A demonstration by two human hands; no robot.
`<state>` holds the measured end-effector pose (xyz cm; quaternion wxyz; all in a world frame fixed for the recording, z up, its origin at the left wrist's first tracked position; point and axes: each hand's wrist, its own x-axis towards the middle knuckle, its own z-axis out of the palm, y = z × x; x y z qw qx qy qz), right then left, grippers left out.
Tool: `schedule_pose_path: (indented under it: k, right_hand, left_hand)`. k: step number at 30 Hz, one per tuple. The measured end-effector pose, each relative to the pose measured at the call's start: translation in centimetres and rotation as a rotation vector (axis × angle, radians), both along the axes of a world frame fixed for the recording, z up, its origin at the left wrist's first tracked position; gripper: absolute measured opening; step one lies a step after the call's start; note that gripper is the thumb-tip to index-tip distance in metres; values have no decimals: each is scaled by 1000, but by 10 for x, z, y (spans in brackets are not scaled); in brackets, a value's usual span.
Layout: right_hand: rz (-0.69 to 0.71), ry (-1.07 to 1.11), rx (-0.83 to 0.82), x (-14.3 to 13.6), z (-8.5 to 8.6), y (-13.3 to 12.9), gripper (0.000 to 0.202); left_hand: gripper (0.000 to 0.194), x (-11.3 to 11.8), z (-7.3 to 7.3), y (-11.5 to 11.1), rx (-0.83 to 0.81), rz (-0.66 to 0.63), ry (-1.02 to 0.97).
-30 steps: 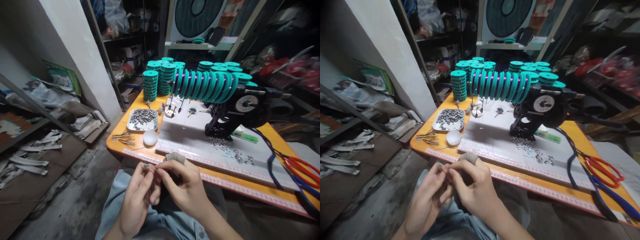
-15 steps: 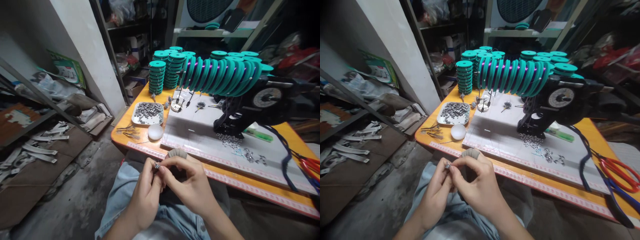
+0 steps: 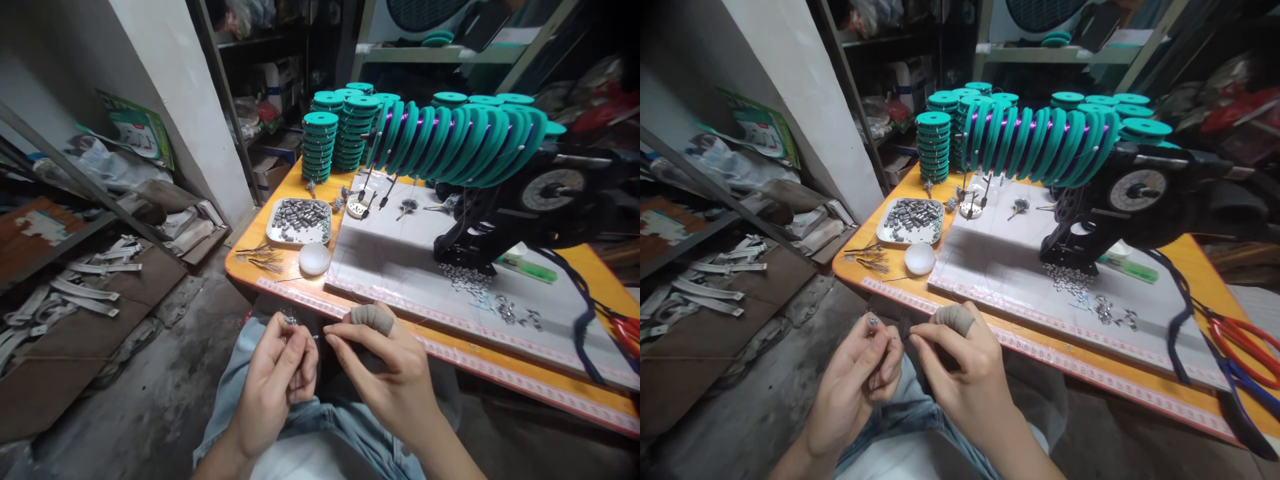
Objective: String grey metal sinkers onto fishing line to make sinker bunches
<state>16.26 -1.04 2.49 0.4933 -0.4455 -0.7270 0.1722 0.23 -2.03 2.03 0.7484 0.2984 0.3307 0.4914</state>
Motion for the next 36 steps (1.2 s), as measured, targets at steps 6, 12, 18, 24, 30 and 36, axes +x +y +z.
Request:
schedule_pose_path:
  k: [6, 12, 18, 24, 30, 36]
  right_hand:
    - [31, -13, 28, 1, 2, -2, 15]
    - [30, 3, 30, 2, 2, -2, 16]
    - [38, -6, 28, 2, 3, -2, 16]
    - [34, 15, 30, 2, 3, -2, 17]
    - [160, 120, -56, 3, 1, 3, 21]
    - [144, 1, -55, 4, 1, 1, 11]
  left_hand:
    - [34, 1, 0, 3, -7, 12, 19]
    - [34, 1, 0, 3, -12, 9, 1]
    - [34, 1, 0, 3, -22, 27, -16]
    - [37, 2, -1, 3, -33, 0, -26]
    - [33, 5, -7, 0, -29, -54, 25]
    - [30, 3, -11, 0, 48, 29, 129]
